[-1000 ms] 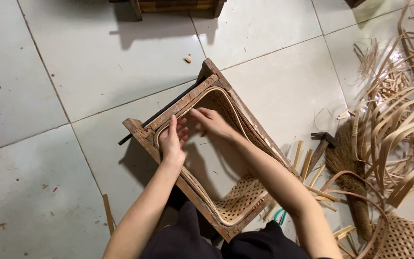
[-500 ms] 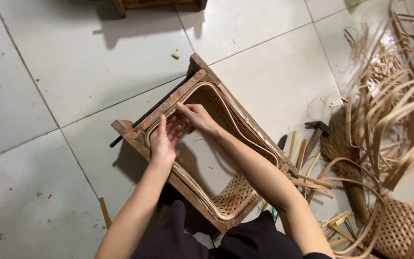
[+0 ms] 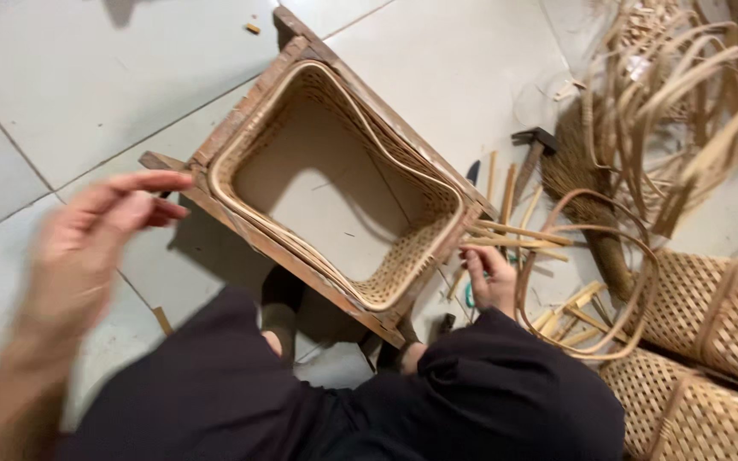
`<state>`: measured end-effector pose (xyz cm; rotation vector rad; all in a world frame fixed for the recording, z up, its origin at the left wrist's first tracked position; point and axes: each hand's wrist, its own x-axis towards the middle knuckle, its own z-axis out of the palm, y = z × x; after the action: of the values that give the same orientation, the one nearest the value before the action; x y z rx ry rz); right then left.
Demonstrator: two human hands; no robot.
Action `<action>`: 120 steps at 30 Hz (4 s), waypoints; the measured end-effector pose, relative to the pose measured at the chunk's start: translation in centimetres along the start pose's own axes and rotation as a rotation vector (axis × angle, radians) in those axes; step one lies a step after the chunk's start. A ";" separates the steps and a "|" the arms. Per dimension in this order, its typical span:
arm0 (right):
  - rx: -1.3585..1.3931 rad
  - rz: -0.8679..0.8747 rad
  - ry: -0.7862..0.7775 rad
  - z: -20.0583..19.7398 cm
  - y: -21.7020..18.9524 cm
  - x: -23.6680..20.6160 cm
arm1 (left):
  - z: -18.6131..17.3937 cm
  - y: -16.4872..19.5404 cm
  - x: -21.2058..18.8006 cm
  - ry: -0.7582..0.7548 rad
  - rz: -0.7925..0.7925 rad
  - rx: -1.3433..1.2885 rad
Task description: The person sits on the floor with a rectangular wooden basket frame and fits a pre-woven bamboo panel inside it. They bend and tuck thin bamboo strips along the rim, weave additional bamboo ribs across the opening, and tap the strips into place with a hammer.
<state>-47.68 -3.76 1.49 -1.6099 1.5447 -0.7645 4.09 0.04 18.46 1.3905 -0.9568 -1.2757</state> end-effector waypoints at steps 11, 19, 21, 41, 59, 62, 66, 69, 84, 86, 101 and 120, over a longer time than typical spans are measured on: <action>-0.179 -0.138 -0.132 1.6 0.5 -4.8 | 14.0 3.6 5.5 -0.849 0.170 1.467; -0.187 -0.732 -0.339 6.6 -3.1 1.2 | 22.2 -10.0 18.9 -0.429 1.060 1.597; -0.184 -0.630 -0.573 11.5 -4.3 2.7 | 23.5 -11.6 20.7 -0.422 1.091 1.691; 0.092 -0.200 -0.783 25.5 -5.9 1.0 | 24.7 -15.8 24.6 -0.586 1.271 1.414; 0.084 -0.164 -0.715 24.6 -7.2 0.9 | 26.3 -18.0 23.1 -0.531 1.212 1.448; 0.048 -0.168 -0.838 22.6 -8.6 2.2 | 26.2 -18.6 23.2 -0.587 1.138 1.485; -0.178 -0.174 -1.019 14.5 -7.3 6.4 | 25.5 -18.2 21.8 -0.711 0.847 1.518; 0.157 0.002 -0.522 3.2 -0.3 9.8 | 25.5 -17.3 17.4 -0.317 0.943 1.317; -0.616 0.016 0.301 -4.4 13.0 17.7 | 30.5 -20.9 -2.4 -0.365 0.095 0.652; -0.489 -0.051 0.348 -4.8 11.5 19.2 | 30.5 -20.5 -2.1 -0.406 -0.028 0.638; -0.346 -0.641 0.125 -8.2 -6.7 18.9 | 31.2 -25.0 -0.7 -0.387 0.088 0.581; -0.695 -0.403 -0.215 -0.4 -1.9 14.5 | 27.1 -23.8 6.6 -0.477 0.128 0.760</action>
<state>-45.72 -18.28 2.11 -2.4711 1.4200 -0.2270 -23.29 -5.41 -5.28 1.5596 -1.9737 -1.2170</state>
